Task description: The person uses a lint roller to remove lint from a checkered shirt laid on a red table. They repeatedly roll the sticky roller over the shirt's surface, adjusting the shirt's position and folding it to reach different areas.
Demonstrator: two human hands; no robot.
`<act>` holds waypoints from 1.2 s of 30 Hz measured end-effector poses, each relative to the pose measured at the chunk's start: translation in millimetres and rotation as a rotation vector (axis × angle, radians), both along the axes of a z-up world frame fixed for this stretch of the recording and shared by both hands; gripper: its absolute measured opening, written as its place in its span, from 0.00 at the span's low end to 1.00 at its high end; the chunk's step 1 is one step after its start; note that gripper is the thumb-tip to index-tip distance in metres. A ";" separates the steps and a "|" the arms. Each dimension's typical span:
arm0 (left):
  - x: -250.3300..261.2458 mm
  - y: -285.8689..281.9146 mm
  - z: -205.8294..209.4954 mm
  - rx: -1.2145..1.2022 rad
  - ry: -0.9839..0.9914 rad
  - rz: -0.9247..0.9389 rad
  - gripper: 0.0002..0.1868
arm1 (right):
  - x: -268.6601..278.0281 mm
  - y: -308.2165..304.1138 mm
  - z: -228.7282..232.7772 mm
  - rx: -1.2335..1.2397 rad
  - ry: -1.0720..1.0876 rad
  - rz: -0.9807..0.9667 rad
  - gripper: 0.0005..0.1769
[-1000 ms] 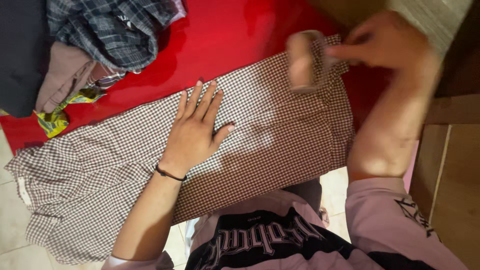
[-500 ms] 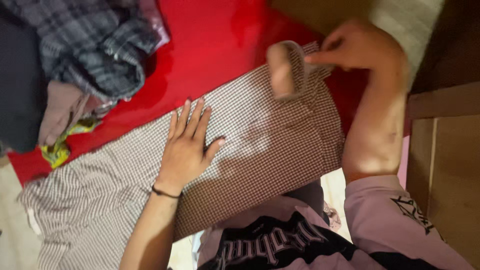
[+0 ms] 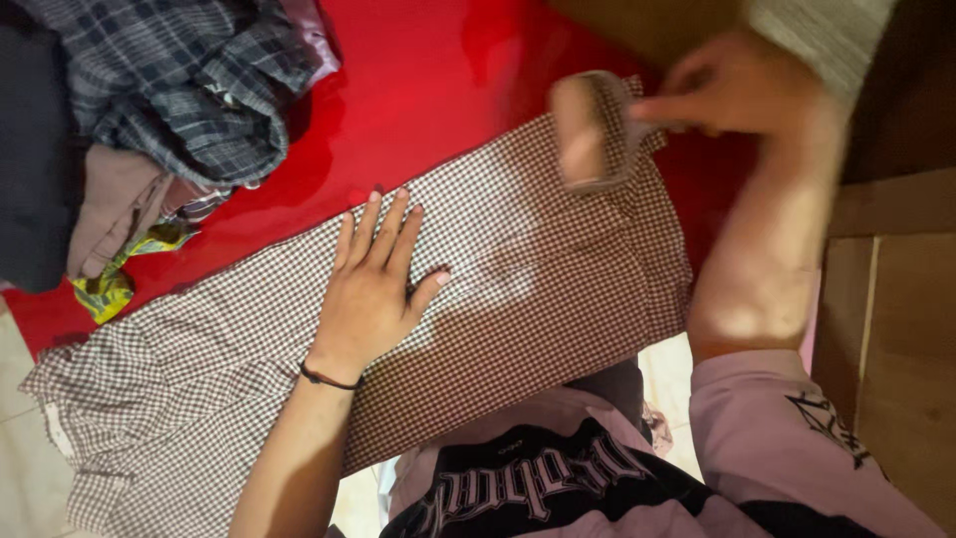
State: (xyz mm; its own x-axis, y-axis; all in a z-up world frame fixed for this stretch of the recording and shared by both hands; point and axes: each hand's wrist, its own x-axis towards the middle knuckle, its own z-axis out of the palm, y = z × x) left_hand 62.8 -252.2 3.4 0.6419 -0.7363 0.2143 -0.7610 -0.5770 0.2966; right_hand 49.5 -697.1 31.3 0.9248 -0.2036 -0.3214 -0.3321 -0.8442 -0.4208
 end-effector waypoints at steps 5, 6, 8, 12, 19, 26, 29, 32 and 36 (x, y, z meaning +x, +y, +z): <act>0.4 1.3 -1.3 0.016 -0.005 0.012 0.39 | -33.1 -24.0 14.8 -0.027 -0.183 -0.046 0.24; 0.7 0.9 -1.5 0.008 0.002 0.007 0.39 | -39.1 -22.9 16.9 -0.008 -0.243 -0.030 0.22; 0.5 -0.6 -2.6 0.004 0.009 0.002 0.39 | -40.5 -10.7 19.9 -0.002 -0.320 0.064 0.22; 0.1 2.2 -1.0 0.009 -0.003 0.008 0.38 | -17.1 40.4 26.7 -0.076 -0.277 0.294 0.25; -1.0 1.1 -1.7 0.016 0.006 0.005 0.39 | -11.1 43.9 35.4 -0.023 0.112 0.197 0.26; -1.2 -0.5 -1.3 0.017 -0.006 0.005 0.38 | -6.7 55.5 27.3 0.013 0.017 0.377 0.27; -1.1 0.5 0.0 0.016 0.005 0.008 0.39 | -0.2 68.2 9.2 0.031 -0.043 0.470 0.28; -0.5 -1.2 -1.8 0.008 0.007 0.000 0.40 | -9.7 46.5 12.0 -0.002 0.016 0.377 0.29; -1.6 0.8 -2.7 0.022 0.008 0.007 0.39 | -18.6 22.8 34.3 -0.064 0.146 0.175 0.28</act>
State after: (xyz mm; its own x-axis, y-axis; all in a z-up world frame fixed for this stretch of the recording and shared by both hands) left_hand 61.2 -251.4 0.7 0.6489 -0.7359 0.1933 -0.7544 -0.5890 0.2899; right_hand 31.0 -674.3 65.6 0.8926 -0.0690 -0.4456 -0.2319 -0.9177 -0.3225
